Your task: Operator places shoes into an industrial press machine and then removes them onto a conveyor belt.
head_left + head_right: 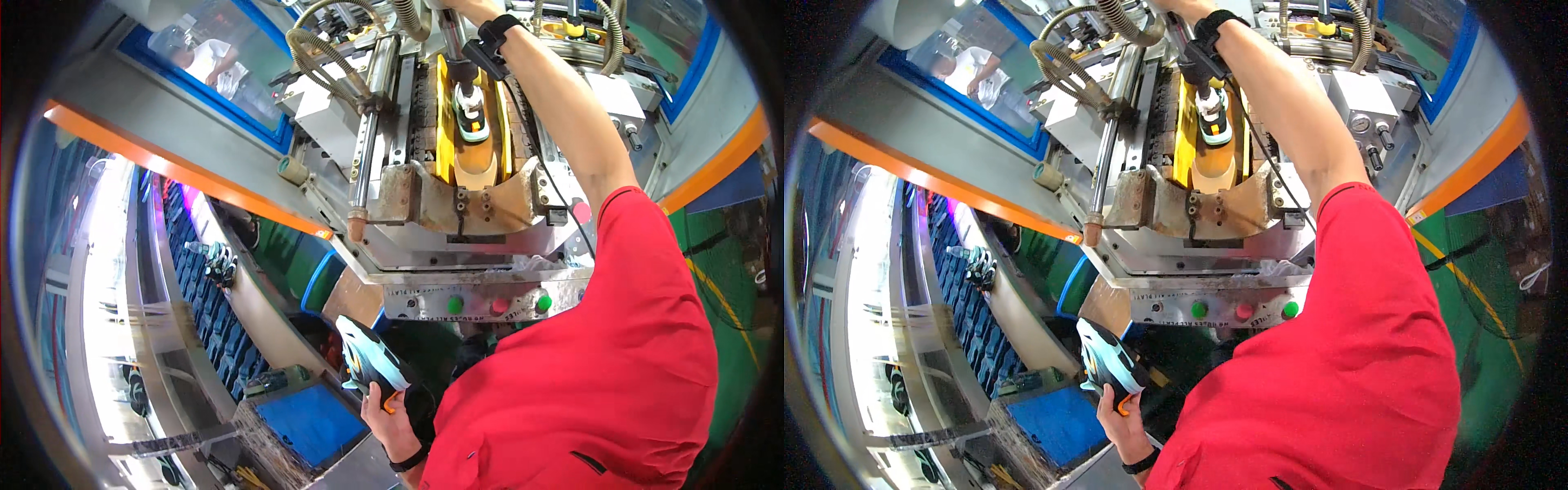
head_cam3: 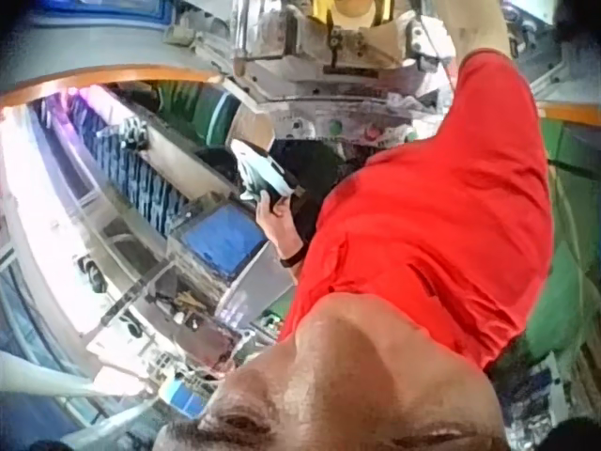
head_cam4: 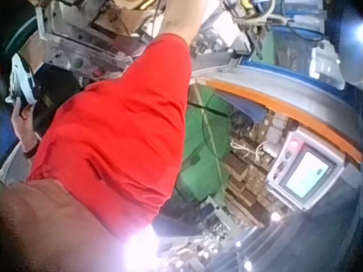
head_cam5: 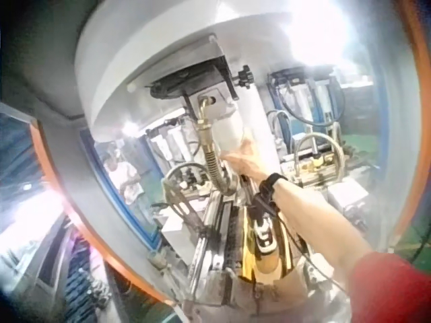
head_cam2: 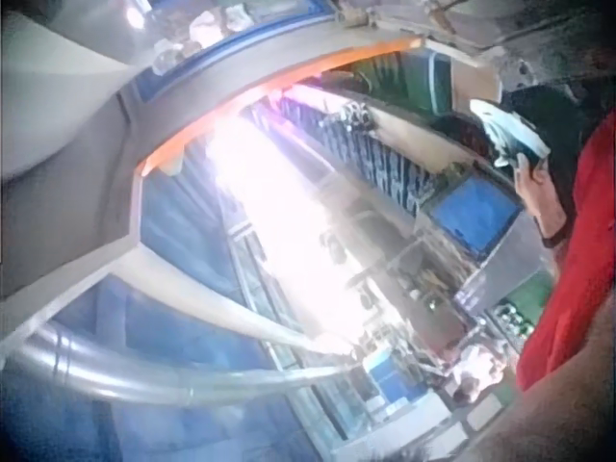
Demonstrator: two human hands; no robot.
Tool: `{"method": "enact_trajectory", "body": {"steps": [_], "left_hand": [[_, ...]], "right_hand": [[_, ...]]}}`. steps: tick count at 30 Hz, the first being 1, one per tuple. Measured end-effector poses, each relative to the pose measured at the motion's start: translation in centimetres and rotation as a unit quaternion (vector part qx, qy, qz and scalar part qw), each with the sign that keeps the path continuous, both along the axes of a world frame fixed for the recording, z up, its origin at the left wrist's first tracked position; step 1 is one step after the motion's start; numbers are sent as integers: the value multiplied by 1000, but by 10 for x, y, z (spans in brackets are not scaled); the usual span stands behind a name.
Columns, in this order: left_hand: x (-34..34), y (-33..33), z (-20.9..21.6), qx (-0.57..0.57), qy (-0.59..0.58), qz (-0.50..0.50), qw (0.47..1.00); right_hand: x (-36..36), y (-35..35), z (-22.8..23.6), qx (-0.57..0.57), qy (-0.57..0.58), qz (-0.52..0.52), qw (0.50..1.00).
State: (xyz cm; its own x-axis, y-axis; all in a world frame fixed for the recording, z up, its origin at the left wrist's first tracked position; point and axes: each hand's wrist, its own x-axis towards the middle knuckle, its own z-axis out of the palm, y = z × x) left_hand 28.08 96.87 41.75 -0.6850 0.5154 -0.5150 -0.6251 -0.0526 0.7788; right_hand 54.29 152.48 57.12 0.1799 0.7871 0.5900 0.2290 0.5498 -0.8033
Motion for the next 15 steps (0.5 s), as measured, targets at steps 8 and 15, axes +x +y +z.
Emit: {"method": "enact_trajectory", "body": {"steps": [8,15], "left_hand": [[18,-72,-7,-176,347,-42,920],[18,-176,-32,-73,53,215,972]], "right_hand": [[36,27,-101,-29,-163,-20,986],[53,64,-190,-47,-319,-12,946]]}}
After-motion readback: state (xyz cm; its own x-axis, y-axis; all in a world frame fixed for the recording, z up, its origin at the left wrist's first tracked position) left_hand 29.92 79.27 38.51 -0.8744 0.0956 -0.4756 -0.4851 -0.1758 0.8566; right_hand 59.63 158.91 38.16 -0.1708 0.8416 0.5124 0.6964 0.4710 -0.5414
